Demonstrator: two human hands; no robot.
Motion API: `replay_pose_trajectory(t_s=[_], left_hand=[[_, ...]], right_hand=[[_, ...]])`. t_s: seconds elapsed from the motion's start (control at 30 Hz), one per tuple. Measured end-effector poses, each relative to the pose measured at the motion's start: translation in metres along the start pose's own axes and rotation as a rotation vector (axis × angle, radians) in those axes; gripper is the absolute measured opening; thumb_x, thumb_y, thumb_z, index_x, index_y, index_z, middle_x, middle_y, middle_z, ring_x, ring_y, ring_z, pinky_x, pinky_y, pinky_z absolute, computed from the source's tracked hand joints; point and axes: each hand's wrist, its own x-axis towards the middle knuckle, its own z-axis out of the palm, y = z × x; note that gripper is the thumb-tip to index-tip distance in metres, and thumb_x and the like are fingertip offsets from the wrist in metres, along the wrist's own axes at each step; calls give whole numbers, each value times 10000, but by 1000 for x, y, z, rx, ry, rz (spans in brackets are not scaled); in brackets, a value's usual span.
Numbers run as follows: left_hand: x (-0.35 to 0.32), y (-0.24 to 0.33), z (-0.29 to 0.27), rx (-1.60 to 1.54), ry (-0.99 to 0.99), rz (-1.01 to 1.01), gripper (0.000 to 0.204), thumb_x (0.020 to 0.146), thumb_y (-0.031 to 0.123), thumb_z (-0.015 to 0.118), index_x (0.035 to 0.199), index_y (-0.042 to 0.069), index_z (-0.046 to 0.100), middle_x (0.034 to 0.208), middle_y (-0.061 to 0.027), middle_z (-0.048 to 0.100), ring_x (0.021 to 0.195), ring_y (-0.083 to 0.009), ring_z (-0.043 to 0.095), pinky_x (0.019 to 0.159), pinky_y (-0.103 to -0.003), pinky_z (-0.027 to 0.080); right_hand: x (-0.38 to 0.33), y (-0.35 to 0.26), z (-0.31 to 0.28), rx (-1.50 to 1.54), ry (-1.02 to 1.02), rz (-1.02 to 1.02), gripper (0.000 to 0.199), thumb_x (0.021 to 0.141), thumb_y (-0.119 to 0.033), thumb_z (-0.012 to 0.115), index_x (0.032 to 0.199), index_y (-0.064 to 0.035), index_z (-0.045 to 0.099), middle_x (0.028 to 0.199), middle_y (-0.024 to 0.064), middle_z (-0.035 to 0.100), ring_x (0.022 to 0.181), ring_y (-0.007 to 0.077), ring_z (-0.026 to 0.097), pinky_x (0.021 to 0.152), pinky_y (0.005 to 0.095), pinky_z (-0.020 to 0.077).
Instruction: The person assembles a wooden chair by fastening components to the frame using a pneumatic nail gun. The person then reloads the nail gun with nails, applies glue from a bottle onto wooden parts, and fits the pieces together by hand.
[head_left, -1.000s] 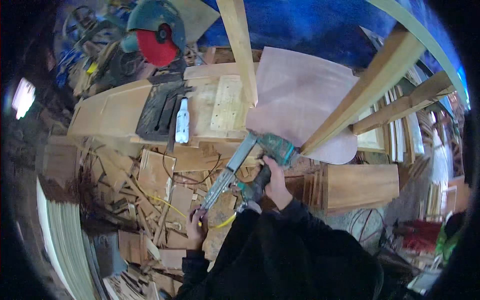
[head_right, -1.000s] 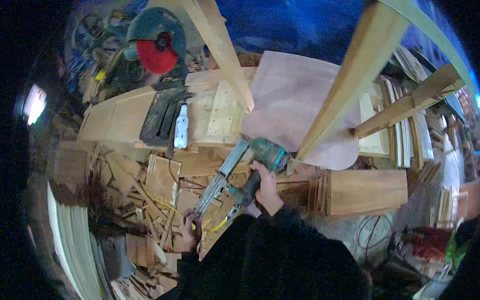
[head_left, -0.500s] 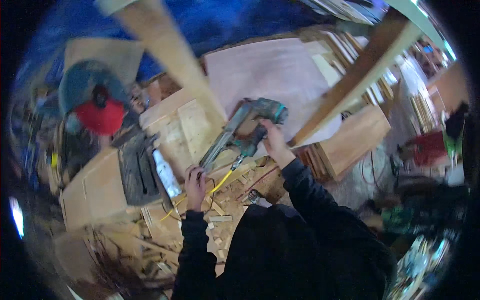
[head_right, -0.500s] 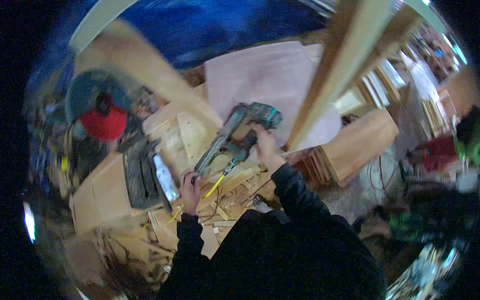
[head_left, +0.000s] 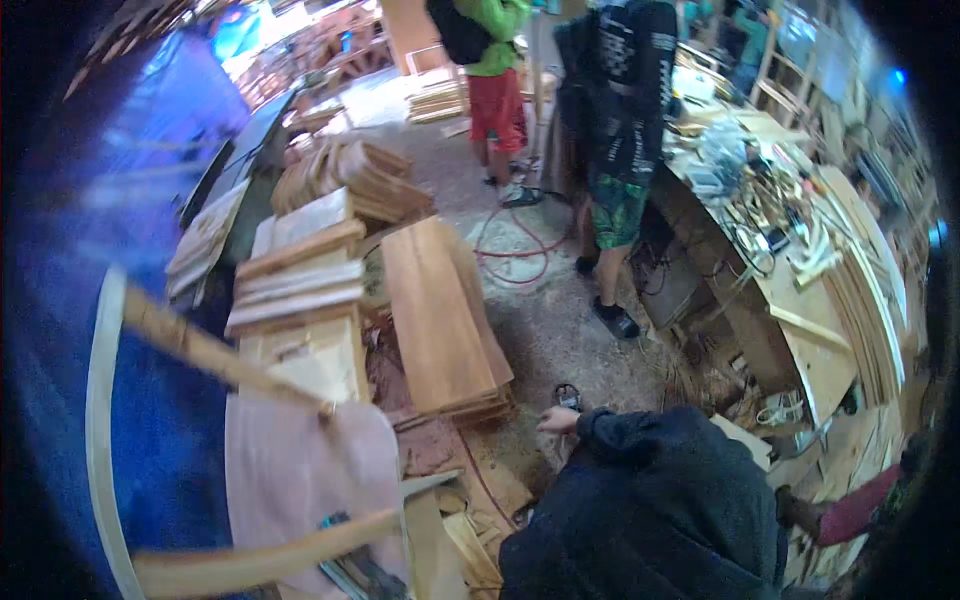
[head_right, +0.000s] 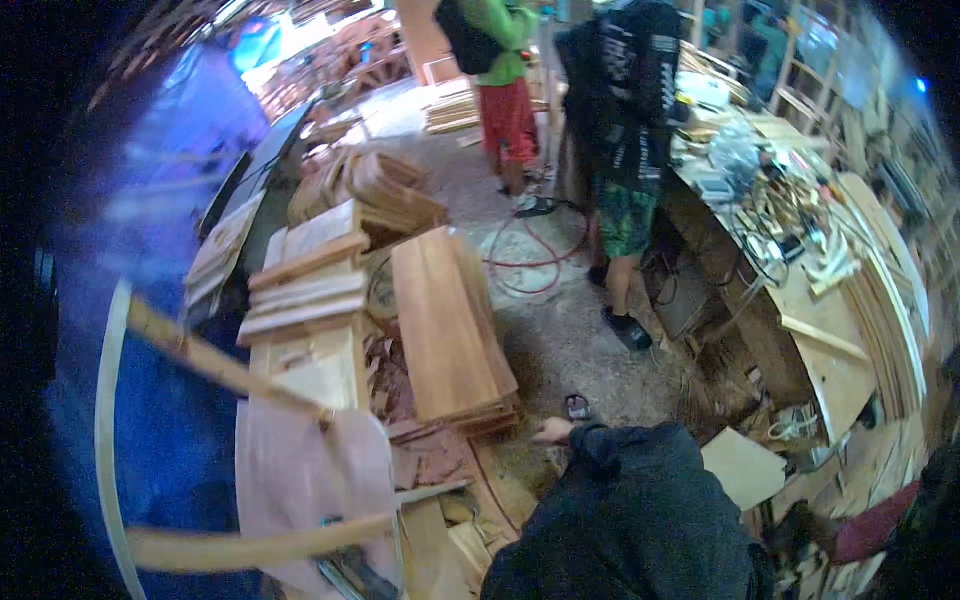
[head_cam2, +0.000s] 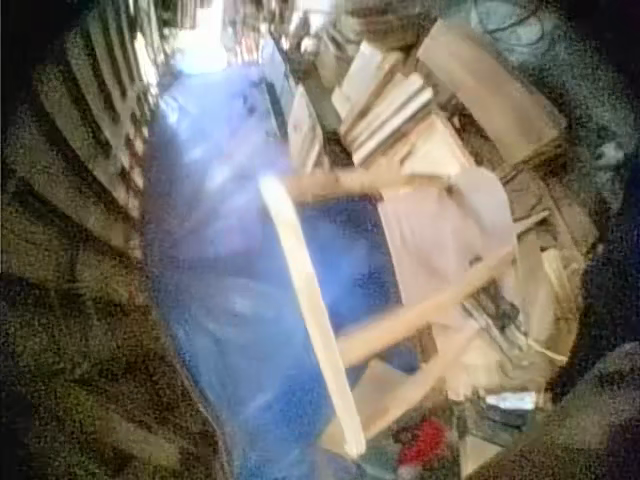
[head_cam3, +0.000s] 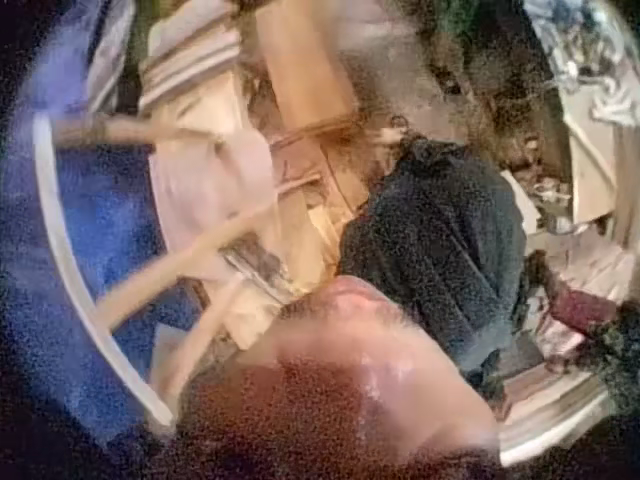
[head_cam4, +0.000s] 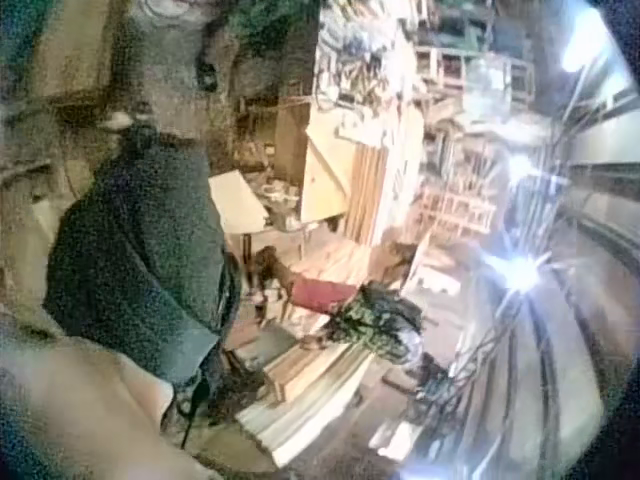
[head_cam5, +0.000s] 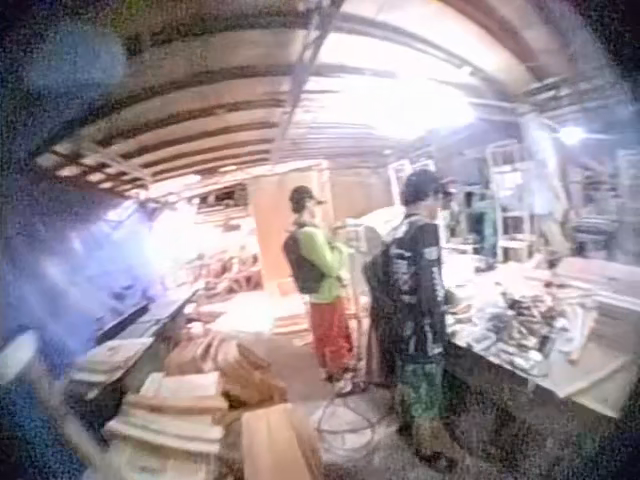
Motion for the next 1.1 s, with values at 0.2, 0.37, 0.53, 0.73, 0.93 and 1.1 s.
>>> replay_pose_trajectory(t_s=[0.2, 0.37, 0.53, 0.73, 0.93, 1.1], left_hand=[[54, 114, 138, -266, -408, 125, 380, 823, 250, 640, 1076, -20, 552, 1067, -213, 561, 995, -323, 542, 867, -404, 439], [75, 153, 245, -242, -955, 201, 415, 815, 269, 651, 1093, -25, 557, 1055, -218, 574, 980, -332, 554, 875, -405, 436], [92, 108, 373, 10, -1545, 446, 443, 793, 369, 654, 1042, 5, 608, 975, -191, 632, 904, -337, 607, 789, -394, 488], [119, 115, 448, 93, -1704, 298, 456, 818, 352, 637, 1070, -27, 603, 951, -200, 650, 870, -278, 641, 768, -349, 493], [133, 100, 489, -245, -1387, -149, 349, 850, 225, 622, 1038, -67, 596, 960, -185, 646, 862, -244, 625, 749, -326, 493], [123, 33, 490, -244, -1329, -419, 268, 861, 187, 611, 1003, -40, 593, 888, -103, 634, 798, -168, 598, 725, -283, 481]], right_hand=[[19, 240, -57, -83, 429, 442, 568, 756, -469, 621, 1105, -20, 598, 1029, 232, 622, 964, 382, 598, 799, 419, 488], [-36, 204, -122, 423, 445, 763, 409, 762, -350, 602, 983, -11, 664, 976, 229, 639, 931, 377, 618, 798, 424, 485], [-23, 266, -208, 436, 1150, 356, 303, 759, -295, 567, 855, -27, 672, 822, 214, 643, 776, 376, 630, 711, 439, 496], [-109, 252, -505, 129, 1644, 224, 260, 829, -215, 549, 1013, -51, 631, 938, 190, 619, 902, 370, 579, 782, 418, 468], [-102, 322, -635, -255, 1271, 353, 243, 807, -136, 498, 998, -95, 643, 1011, 177, 606, 921, 345, 584, 782, 405, 477], [-87, 369, -669, -517, 1065, 533, 262, 759, -85, 477, 947, -113, 658, 945, 144, 635, 919, 321, 598, 818, 397, 480]])
